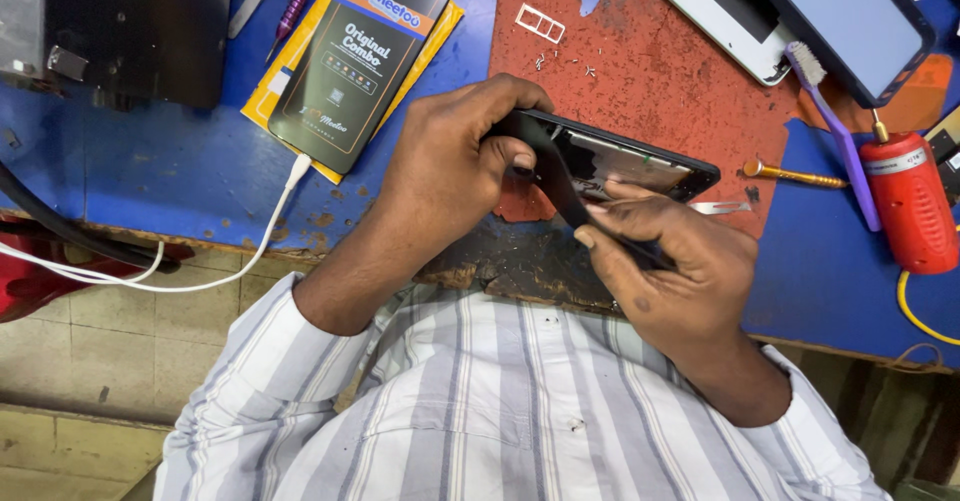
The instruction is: The person tests a smartphone by dialing a number, then removes the back cover using a prying tool. They use a screwdriver to loosen screws on the internal frame and continue disassembly of the device.
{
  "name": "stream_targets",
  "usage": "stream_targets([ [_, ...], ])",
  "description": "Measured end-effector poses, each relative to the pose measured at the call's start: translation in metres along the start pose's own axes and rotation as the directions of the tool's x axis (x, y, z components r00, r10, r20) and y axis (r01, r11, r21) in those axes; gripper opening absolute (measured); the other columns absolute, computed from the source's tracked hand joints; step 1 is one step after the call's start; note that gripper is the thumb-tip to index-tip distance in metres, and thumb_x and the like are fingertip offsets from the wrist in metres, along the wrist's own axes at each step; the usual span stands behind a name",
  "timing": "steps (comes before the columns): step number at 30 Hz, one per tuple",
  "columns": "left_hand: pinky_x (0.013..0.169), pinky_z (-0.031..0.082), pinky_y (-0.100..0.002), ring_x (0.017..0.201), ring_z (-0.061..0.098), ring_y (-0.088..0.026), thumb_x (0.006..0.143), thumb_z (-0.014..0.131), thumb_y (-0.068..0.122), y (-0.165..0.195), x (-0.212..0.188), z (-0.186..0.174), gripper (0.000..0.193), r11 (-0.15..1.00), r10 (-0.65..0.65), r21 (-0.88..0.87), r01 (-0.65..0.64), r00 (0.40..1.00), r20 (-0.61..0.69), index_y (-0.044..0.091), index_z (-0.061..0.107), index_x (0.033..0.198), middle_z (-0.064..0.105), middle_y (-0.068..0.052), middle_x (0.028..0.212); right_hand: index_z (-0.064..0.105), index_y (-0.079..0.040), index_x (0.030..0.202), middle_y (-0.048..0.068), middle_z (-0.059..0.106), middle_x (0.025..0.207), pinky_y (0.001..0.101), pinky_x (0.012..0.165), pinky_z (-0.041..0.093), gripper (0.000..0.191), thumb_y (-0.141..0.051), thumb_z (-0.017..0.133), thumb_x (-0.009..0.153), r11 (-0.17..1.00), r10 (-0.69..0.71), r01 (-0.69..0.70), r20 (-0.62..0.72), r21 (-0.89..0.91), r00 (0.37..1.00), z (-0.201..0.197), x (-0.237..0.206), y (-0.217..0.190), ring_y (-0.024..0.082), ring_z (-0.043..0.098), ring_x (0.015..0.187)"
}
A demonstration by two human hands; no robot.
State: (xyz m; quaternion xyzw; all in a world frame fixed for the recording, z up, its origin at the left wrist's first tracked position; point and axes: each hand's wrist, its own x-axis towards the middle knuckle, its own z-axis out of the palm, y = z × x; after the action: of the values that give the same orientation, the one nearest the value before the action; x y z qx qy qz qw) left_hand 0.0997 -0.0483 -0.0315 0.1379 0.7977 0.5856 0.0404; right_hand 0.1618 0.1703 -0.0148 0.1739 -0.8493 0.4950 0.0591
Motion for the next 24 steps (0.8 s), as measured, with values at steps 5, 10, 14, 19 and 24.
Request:
stream_targets([
  [5, 0.076, 0.063, -0.031, 0.092, 0.078, -0.022, 0.086, 0.073, -0.011, -0.004, 0.001, -0.002, 0.035, 0.997, 0.063, 0.052, -0.064, 0.998, 0.023, 0.001, 0.065, 0.117, 0.074, -0.012, 0.103, 0.07, 0.001, 0.093, 0.013, 0.076, 0.093, 0.048, 0.111, 0.06, 0.013, 0.005, 0.082, 0.088, 0.995, -0.077, 0.08, 0.061, -0.053, 0.995, -0.002, 0.002, -0.002, 0.022, 0.078, 0.095],
  [10, 0.081, 0.062, -0.034, 0.098, 0.076, -0.027, 0.081, 0.074, -0.01, -0.007, 0.0, -0.003, 0.041, 0.99, 0.098, 0.104, -0.1, 0.995, 0.026, 0.003, 0.066, 0.118, 0.074, -0.013, 0.107, 0.071, 0.0, 0.093, 0.011, 0.076, 0.09, 0.0504, 0.108, 0.058, 0.015, 0.005, 0.082, 0.084, 0.98, -0.166, 0.179, 0.136, -0.083, 0.977, -0.004, 0.007, -0.004, 0.022, 0.077, 0.09],
  [14, 0.082, 0.061, -0.034, 0.098, 0.076, -0.028, 0.078, 0.077, -0.009, -0.008, -0.001, -0.005, 0.044, 0.988, 0.098, 0.12, -0.102, 0.995, 0.037, 0.003, 0.066, 0.119, 0.074, -0.013, 0.108, 0.071, -0.001, 0.092, 0.011, 0.076, 0.093, 0.0503, 0.106, 0.058, 0.016, 0.004, 0.082, 0.082, 0.966, -0.225, 0.242, 0.16, -0.093, 0.961, -0.006, 0.008, -0.003, 0.023, 0.077, 0.093],
  [19, 0.085, 0.061, -0.032, 0.098, 0.077, -0.024, 0.085, 0.074, -0.008, -0.009, -0.005, -0.01, 0.045, 0.998, 0.057, 0.013, -0.058, 0.997, 0.059, 0.005, 0.065, 0.127, 0.075, -0.011, 0.109, 0.073, -0.003, 0.104, 0.012, 0.076, 0.105, 0.0375, 0.102, 0.062, 0.015, 0.002, 0.081, 0.092, 0.987, -0.076, 0.084, 0.068, -0.137, 0.995, -0.008, 0.01, -0.014, 0.023, 0.077, 0.101],
  [24, 0.083, 0.06, -0.032, 0.097, 0.076, -0.025, 0.088, 0.071, -0.009, -0.012, -0.012, -0.011, 0.047, 0.996, 0.083, 0.029, -0.085, 0.995, 0.057, 0.006, 0.063, 0.132, 0.074, -0.012, 0.117, 0.074, -0.002, 0.111, 0.013, 0.077, 0.101, 0.0321, 0.065, 0.059, 0.024, -0.005, 0.08, 0.088, 0.943, 0.267, -0.254, 0.035, -0.214, 0.963, -0.017, 0.031, -0.033, 0.017, 0.075, 0.078],
])
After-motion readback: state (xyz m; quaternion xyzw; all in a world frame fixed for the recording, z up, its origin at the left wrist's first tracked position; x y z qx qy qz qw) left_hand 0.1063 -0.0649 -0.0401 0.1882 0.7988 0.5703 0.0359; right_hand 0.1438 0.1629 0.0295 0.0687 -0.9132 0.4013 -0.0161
